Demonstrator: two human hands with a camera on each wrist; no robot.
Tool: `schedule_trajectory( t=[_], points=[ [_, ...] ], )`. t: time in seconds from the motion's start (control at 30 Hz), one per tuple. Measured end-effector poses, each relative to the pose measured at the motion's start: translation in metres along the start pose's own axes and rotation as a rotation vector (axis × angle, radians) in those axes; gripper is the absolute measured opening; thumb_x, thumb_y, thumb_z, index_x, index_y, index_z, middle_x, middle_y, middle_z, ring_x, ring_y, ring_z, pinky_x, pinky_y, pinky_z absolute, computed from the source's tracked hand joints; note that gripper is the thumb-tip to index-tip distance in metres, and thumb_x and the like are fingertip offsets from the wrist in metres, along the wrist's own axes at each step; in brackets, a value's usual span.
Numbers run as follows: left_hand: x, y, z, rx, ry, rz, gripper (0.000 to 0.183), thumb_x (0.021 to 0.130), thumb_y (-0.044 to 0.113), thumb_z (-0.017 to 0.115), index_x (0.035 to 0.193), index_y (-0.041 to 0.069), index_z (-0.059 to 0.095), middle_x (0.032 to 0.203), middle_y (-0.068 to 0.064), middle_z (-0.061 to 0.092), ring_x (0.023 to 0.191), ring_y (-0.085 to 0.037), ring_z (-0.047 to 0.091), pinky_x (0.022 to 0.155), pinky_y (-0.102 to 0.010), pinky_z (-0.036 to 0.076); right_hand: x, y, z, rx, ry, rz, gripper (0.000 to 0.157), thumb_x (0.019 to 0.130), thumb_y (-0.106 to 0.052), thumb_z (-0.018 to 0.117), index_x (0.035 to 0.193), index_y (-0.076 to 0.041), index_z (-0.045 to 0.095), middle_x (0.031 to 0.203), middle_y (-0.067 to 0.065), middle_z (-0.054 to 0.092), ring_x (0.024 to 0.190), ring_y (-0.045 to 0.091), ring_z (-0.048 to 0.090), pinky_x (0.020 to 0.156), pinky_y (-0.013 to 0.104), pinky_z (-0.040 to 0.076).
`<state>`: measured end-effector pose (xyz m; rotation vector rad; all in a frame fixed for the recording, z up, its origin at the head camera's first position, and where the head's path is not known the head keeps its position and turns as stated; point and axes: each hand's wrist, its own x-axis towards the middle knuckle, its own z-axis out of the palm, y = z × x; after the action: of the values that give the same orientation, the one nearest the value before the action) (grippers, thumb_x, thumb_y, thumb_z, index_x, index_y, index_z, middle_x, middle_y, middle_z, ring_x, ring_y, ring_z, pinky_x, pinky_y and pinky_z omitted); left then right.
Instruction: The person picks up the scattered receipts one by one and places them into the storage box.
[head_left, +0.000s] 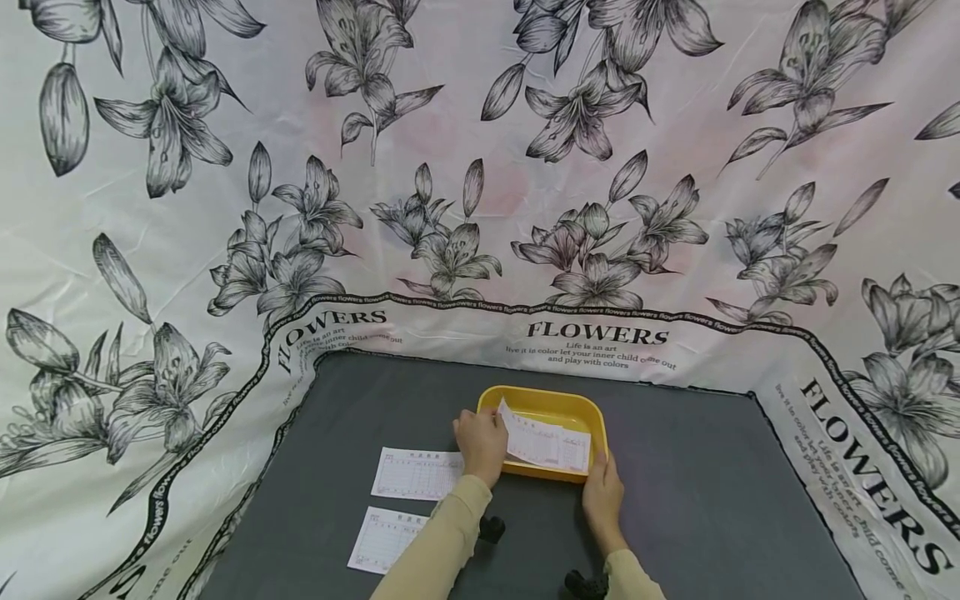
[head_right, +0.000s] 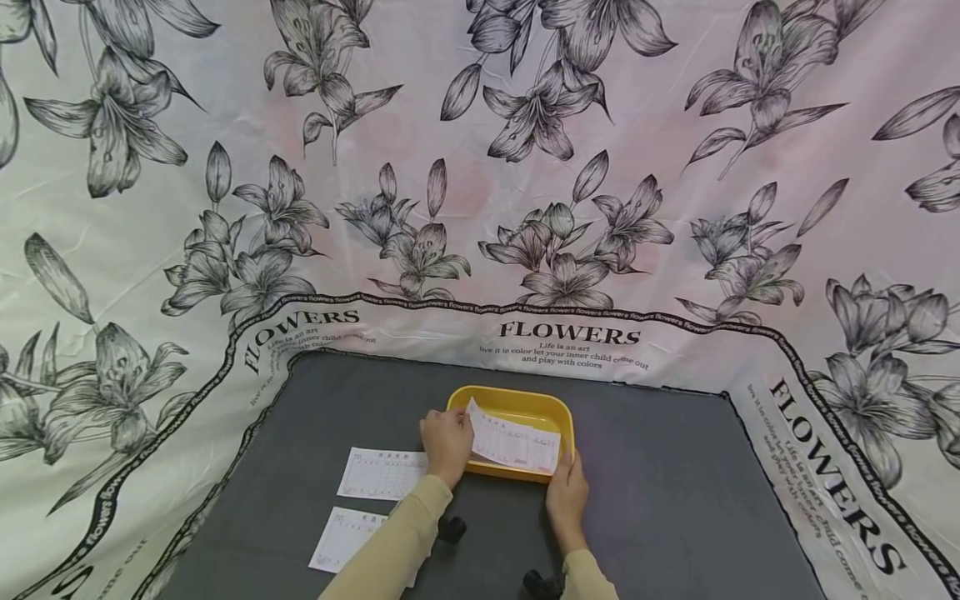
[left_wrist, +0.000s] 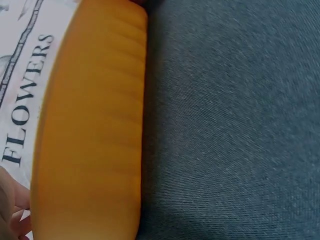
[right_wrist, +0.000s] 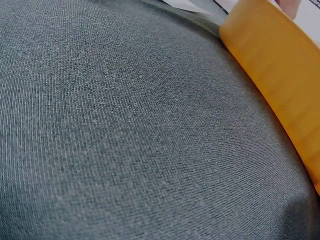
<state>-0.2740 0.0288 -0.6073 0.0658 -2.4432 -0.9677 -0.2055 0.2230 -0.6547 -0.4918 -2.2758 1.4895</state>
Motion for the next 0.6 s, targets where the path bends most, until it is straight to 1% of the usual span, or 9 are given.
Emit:
schedule_trajectory(
  t=[0.1,0.17,0.27,0.37,0.47,0.6],
  points=[
    [-0.0022,-0.0038,0.0027,0.051,-0.022,0.040,0.011,0.095,0.012,0.079,0.098,0.004,0.085,0.091,-0.009,0.081,0.084,-0.031,0.063,0.077,-0.044,0.045,-0.0005,-0.0007,0.0008,-0.006,0.010,-0.002,0.058,0.118,-0.031,0.030,0.155,0.012,0.040,0.151,0.041,0.046,0.141,0.059,0.044,0.119,0.070,0.034],
    [-0.0030,-0.0054,0.0035,0.089,-0.031,0.070,0.012,0.094,0.013,0.080,0.099,0.003,0.085,0.091,-0.010,0.081,0.084,-0.030,0.063,0.076,-0.043,0.045,-0.0007,-0.0005,0.0015,-0.010,0.017,-0.002,0.057,0.118,-0.030,0.031,0.155,0.013,0.040,0.150,0.041,0.047,0.140,0.059,0.045,0.119,0.070,0.034],
    [-0.0043,-0.0074,0.0040,0.157,-0.039,0.115,0.012,0.093,0.013,0.081,0.097,0.003,0.084,0.087,-0.011,0.080,0.081,-0.030,0.061,0.073,-0.041,0.043,-0.0010,0.0001,0.0024,-0.011,0.012,0.008,0.058,0.118,-0.031,0.031,0.155,0.013,0.039,0.151,0.041,0.047,0.141,0.058,0.044,0.120,0.069,0.034],
    [-0.0051,-0.0084,0.0036,0.203,-0.054,0.147,0.012,0.092,0.015,0.082,0.094,0.002,0.083,0.081,-0.011,0.077,0.079,-0.028,0.058,0.071,-0.040,0.042,-0.0014,0.0003,0.0024,-0.010,0.007,0.012,0.059,0.118,-0.032,0.029,0.156,0.013,0.038,0.152,0.041,0.046,0.141,0.058,0.044,0.120,0.070,0.033],
    [-0.0053,-0.0068,0.0013,0.227,-0.078,0.156,0.014,0.093,0.017,0.081,0.089,0.003,0.081,0.076,-0.010,0.075,0.079,-0.028,0.056,0.071,-0.040,0.041,-0.0018,-0.0005,0.0022,-0.007,0.009,0.006,0.060,0.118,-0.032,0.029,0.156,0.014,0.038,0.151,0.041,0.046,0.141,0.058,0.044,0.119,0.070,0.033],
    [-0.0048,-0.0016,-0.0034,0.258,-0.104,0.153,0.019,0.092,0.019,0.083,0.082,0.004,0.078,0.073,-0.010,0.072,0.081,-0.030,0.056,0.073,-0.042,0.045,-0.0018,-0.0028,0.0017,-0.005,0.012,-0.001,0.059,0.118,-0.031,0.030,0.156,0.014,0.038,0.152,0.041,0.046,0.141,0.058,0.044,0.119,0.070,0.034]
  ],
)
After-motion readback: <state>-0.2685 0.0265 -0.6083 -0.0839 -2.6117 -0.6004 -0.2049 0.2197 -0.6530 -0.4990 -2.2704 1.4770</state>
